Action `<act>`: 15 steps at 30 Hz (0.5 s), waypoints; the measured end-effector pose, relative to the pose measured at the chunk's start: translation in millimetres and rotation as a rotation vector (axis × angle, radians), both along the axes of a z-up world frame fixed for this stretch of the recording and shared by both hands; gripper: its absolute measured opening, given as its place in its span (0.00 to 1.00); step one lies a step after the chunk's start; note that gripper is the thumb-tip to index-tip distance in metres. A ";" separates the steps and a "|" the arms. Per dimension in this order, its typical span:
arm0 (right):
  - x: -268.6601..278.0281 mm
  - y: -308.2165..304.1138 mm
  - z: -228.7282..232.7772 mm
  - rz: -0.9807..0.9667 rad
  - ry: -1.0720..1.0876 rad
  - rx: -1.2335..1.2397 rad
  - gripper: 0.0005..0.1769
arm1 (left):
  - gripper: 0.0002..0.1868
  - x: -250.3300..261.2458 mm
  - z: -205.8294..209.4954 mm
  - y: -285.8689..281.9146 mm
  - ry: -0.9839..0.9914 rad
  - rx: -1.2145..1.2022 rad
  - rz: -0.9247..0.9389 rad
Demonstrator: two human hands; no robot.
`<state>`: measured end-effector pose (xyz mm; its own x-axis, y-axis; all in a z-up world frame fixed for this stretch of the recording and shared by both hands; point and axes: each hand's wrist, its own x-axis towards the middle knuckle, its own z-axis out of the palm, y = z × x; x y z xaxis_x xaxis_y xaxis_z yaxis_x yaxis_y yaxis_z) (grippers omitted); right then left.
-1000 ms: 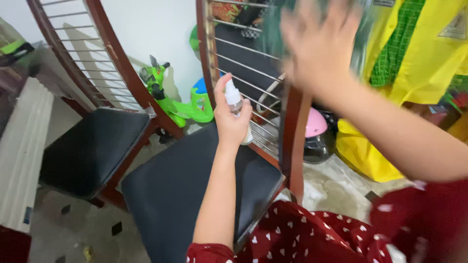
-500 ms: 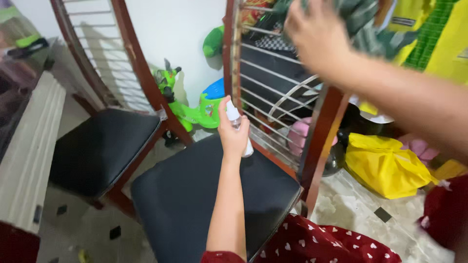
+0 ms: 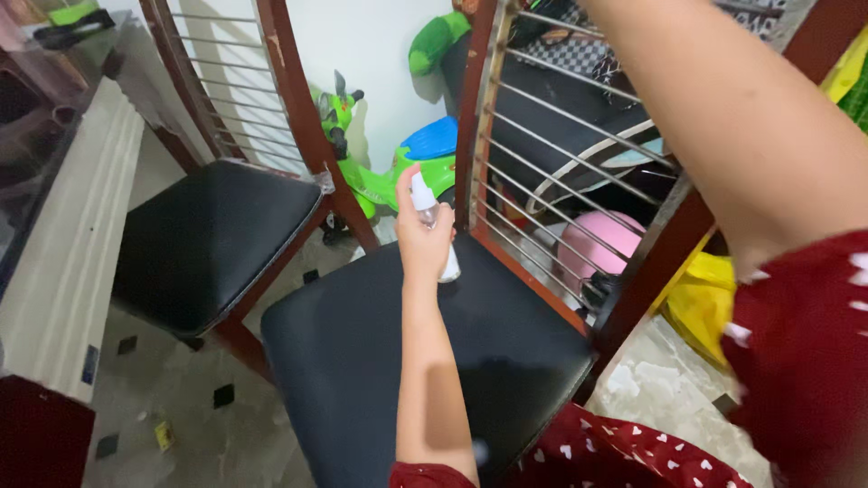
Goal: The person sprays cleaning solution and wipes the seats of chairs and a glass dining table surface using a cloth.
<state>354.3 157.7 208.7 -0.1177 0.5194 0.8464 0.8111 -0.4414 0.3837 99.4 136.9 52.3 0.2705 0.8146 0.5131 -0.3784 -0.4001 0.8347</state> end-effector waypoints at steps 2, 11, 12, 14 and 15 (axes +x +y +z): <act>-1.2 21.5 -15.7 0.014 0.035 0.007 0.18 | 0.34 -8.0 -0.3 7.7 0.001 0.008 0.022; -7.5 111.0 -145.7 0.002 0.320 -0.422 0.20 | 0.35 -7.9 -7.0 30.7 -0.091 -0.047 0.032; -16.4 108.9 -160.3 0.040 0.449 -0.485 0.20 | 0.36 -8.4 -8.3 31.5 -0.095 -0.056 0.019; -27.9 103.1 -159.8 0.072 0.439 -0.549 0.21 | 0.37 -11.5 -12.1 29.2 -0.102 -0.076 0.001; -31.9 103.7 -146.7 -0.022 0.210 -0.608 0.20 | 0.36 -12.4 -13.1 29.2 -0.098 -0.079 0.014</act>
<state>322.3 261.4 62.0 0.0349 0.9139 0.4044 0.8894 -0.2129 0.4044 87.0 166.1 39.2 0.2106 0.8568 0.4707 -0.4550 -0.3402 0.8229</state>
